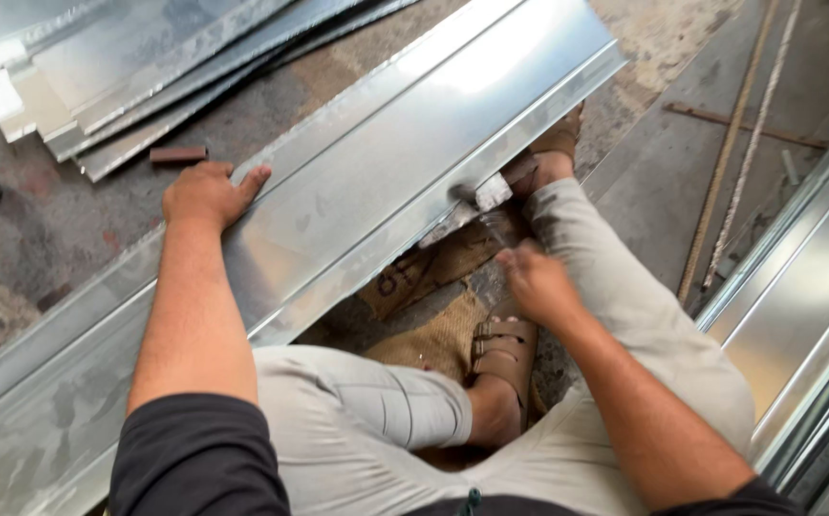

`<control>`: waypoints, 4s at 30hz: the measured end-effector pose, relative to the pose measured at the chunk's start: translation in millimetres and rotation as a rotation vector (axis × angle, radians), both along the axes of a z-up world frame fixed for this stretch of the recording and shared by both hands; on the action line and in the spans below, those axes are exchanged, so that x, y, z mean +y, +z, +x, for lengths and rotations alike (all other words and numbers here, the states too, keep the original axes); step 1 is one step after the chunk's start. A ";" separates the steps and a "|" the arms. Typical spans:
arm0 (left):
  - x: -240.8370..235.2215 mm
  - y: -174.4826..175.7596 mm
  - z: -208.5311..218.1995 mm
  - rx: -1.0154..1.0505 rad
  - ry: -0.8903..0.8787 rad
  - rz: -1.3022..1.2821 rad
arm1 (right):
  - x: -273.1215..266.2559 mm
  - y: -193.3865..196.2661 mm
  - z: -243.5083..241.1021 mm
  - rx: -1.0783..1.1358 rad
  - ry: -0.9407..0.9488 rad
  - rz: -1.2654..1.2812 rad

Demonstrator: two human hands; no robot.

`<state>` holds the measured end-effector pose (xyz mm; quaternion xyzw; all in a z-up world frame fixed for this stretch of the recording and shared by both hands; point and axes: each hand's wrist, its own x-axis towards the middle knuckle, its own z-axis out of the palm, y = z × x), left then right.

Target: The person uses a hammer to flatten and shape the edge of a long metal sheet by striking it repeatedly against a hard surface while holding it with their other hand.

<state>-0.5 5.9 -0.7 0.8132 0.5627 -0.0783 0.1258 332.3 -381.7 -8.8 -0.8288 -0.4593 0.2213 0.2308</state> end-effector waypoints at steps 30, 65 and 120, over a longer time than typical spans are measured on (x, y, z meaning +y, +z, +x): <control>-7.2 -8.6 -29.1 0.078 0.049 -0.063 | 21.6 23.3 -2.4 -0.043 -0.085 -0.044; -2.3 16.6 60.8 -0.035 0.084 0.036 | 2.3 28.7 -31.1 0.085 -0.095 0.022; -4.9 -1.3 -13.0 0.017 0.060 -0.088 | -13.5 24.1 2.8 0.507 -0.184 0.548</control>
